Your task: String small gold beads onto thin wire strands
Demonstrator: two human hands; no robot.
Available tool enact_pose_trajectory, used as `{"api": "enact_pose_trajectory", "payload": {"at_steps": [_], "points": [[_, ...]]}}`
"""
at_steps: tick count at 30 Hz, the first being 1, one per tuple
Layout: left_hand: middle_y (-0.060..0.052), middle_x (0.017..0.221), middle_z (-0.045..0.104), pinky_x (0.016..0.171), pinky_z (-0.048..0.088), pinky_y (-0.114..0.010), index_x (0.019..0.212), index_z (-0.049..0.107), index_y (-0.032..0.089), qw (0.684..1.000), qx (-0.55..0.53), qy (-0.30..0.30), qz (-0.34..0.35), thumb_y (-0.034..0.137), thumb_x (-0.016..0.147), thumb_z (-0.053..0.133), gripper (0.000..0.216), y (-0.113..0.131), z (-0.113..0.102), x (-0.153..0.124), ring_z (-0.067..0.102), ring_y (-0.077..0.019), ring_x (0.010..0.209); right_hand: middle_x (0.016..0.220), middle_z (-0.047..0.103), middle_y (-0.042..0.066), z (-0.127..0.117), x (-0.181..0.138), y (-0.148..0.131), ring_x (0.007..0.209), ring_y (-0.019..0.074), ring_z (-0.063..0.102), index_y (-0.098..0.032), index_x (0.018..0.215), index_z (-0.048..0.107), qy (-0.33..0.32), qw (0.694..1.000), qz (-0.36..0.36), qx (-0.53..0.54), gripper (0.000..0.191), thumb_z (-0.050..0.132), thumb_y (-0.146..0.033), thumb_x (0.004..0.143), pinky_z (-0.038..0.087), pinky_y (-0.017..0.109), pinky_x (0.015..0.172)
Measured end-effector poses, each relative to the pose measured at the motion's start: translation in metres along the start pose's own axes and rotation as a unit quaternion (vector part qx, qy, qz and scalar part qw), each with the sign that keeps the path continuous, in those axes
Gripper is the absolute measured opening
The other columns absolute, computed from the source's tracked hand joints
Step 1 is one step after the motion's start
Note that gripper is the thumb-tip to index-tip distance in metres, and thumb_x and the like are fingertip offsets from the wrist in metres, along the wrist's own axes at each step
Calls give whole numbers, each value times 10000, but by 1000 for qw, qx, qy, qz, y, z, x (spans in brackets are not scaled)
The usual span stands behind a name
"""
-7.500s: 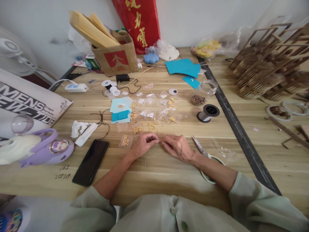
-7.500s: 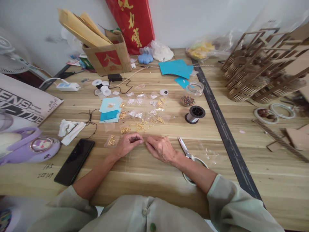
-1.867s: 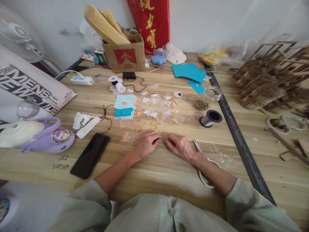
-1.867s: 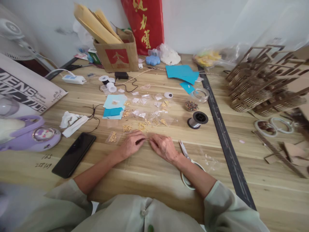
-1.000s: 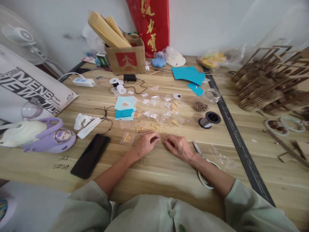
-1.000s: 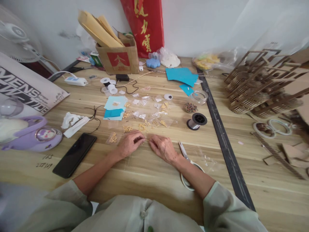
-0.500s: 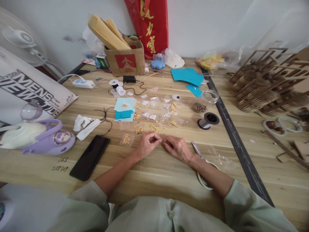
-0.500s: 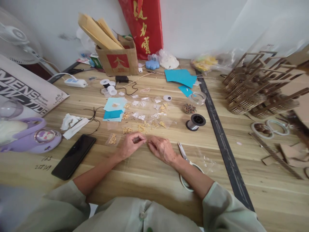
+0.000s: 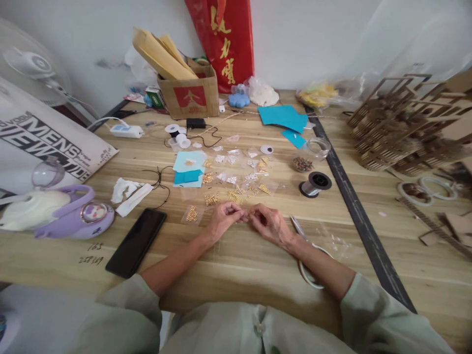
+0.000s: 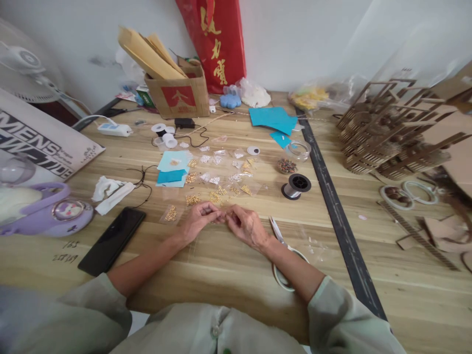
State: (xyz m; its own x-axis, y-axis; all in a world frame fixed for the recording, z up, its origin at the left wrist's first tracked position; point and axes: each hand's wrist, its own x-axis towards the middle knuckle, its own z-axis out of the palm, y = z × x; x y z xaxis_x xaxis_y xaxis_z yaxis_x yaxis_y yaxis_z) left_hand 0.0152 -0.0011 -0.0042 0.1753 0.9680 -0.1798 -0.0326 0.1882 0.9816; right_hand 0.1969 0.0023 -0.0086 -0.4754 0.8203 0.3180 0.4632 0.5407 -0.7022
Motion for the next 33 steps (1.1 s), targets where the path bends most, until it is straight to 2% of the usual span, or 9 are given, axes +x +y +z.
{"api": "enact_pose_trajectory", "payload": {"at_steps": [3, 10, 18, 25, 33], "points": [[-49, 687, 694, 684, 528, -273, 690, 630, 117, 1000, -13, -3, -14, 301, 699, 718, 204, 2, 2, 0, 648, -140, 663, 567, 491, -47, 0, 0, 1, 471, 85, 432, -170, 878, 526, 10, 1000, -2, 10, 30, 503, -187, 871, 335, 199, 492], [-27, 690, 671, 689, 526, -274, 708, 655, 115, 999, -32, -1, -24, 357, 691, 725, 252, 0, 11, 4, 623, -132, 660, 594, 502, -41, 1, -1, 4, 497, 91, 446, -179, 946, 553, -1, 1000, 0, 10, 89, 512, -236, 892, 347, 206, 507], [-24, 667, 658, 655, 500, -243, 692, 658, 112, 1000, -5, 3, -1, 352, 717, 706, 246, -1, 16, 3, 595, -122, 644, 590, 496, -42, 2, -1, 8, 495, 89, 431, -184, 881, 564, -4, 1000, 21, -2, 70, 554, -253, 879, 334, 206, 502], [-39, 718, 676, 732, 529, -285, 735, 669, 109, 999, -37, -1, -14, 409, 728, 693, 301, -4, 15, 3, 626, -145, 696, 625, 546, -18, 2, -1, 7, 523, 101, 467, -179, 913, 559, -10, 1000, 15, 6, 75, 505, -229, 896, 359, 214, 528], [-36, 716, 674, 721, 516, -268, 735, 664, 114, 1000, -26, -10, 5, 336, 737, 683, 223, -6, 12, 4, 623, -137, 692, 625, 569, -8, 1, 0, 3, 518, 104, 484, -178, 863, 561, -5, 999, 27, 23, 101, 488, -231, 907, 365, 219, 522]]}}
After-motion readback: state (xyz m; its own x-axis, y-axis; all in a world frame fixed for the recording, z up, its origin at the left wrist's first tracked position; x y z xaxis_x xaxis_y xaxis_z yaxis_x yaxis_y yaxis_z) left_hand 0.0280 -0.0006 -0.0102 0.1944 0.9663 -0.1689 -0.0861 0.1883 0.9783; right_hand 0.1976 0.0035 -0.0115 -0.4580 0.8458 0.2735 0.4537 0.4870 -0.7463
